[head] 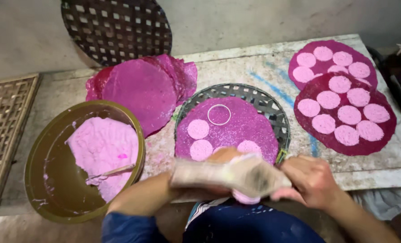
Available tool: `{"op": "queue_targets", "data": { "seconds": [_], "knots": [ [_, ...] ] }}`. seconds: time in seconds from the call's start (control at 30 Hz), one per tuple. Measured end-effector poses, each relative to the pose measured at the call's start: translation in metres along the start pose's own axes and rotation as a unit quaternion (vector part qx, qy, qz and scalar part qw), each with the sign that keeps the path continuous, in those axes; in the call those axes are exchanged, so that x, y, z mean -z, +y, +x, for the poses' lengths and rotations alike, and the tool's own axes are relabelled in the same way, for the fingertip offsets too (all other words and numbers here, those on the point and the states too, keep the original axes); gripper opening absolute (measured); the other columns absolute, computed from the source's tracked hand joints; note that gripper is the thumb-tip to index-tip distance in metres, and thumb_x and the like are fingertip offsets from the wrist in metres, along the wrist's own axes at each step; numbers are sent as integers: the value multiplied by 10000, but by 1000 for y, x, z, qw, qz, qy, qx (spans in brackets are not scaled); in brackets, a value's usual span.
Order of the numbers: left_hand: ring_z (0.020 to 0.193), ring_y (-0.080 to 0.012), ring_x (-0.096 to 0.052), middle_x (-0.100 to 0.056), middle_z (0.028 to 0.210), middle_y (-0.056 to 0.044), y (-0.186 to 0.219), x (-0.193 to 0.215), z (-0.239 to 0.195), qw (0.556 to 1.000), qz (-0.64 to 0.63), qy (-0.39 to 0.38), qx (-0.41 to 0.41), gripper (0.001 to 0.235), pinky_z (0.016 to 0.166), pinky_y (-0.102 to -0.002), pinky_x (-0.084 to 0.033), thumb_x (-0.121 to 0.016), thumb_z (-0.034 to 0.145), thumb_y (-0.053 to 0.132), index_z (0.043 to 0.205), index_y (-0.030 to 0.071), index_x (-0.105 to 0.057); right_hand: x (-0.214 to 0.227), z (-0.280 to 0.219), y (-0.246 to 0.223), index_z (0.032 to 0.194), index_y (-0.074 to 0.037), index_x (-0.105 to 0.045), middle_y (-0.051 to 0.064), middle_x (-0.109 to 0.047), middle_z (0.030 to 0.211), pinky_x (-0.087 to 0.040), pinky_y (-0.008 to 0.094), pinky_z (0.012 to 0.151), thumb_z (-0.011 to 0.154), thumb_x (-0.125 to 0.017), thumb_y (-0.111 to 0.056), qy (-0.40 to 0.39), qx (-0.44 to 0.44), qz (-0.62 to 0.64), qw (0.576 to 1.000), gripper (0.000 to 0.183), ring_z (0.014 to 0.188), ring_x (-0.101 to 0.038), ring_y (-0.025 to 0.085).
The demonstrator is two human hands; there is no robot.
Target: The person scoops pink dough from a bowl and presses it into a handheld mold, then ejects circular pieces onto a tray. The person repeats this process, arranging the finished pieces on a tray.
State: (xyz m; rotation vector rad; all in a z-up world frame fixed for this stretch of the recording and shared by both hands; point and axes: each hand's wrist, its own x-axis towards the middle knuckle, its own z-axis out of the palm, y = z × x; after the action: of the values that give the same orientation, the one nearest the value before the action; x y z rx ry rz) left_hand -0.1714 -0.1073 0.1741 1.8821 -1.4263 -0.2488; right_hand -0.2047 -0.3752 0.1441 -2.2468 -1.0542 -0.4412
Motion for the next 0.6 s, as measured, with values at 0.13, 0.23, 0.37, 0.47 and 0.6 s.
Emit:
{"op": "queue_targets", "data": {
  "seconds": [0.13, 0.23, 0.37, 0.47, 0.6],
  "knots": [
    [906, -391, -566, -610, 991, -162, 42, 14, -15, 991, -37, -118, 47, 677, 752, -521, -404, -790, 726, 426, 1287, 159, -520, 43, 89, -19, 821, -63, -607, 72, -555, 700, -435, 400, 510, 818, -744, -614, -101, 267, 4, 958, 568, 590, -573, 282],
    [738, -373, -657, -670, 823, -134, 52, 14, -44, 980, -18, -142, 136, 516, 640, -487, -501, -751, 773, 401, 1213, 193, -579, 34, 111, -29, 796, -47, -570, 99, -549, 703, -444, 434, 533, 809, -676, -661, -217, 279, 113, 928, 623, 623, -581, 339],
    [713, -375, -694, -704, 797, -113, 73, -1, -98, 966, 64, -103, 229, 281, 630, -519, -522, -639, 924, 403, 1147, 232, -623, 3, 110, -46, 849, -43, -529, 130, -573, 795, -462, 463, 664, 1079, -532, -583, -478, 123, 351, 796, 588, 797, -639, 387],
    [769, -377, -708, -730, 890, -112, 77, -15, -146, 962, 49, -18, 266, 265, 660, -518, -530, -562, 973, 351, 1215, 264, -627, -25, 113, -59, 854, -15, -509, 146, -547, 792, -446, 459, 667, 1118, -518, -527, -484, 136, 409, 762, 576, 760, -618, 383],
    [804, -399, -710, -742, 967, -178, 62, -7, -220, 924, 102, 2, 367, 298, 687, -478, -557, -585, 1026, 345, 1307, 274, -655, -53, 145, -75, 832, -30, -513, 116, -493, 706, -433, 443, 629, 1067, -513, -536, -502, 122, 417, 748, 558, 680, -603, 340]
  ]
}}
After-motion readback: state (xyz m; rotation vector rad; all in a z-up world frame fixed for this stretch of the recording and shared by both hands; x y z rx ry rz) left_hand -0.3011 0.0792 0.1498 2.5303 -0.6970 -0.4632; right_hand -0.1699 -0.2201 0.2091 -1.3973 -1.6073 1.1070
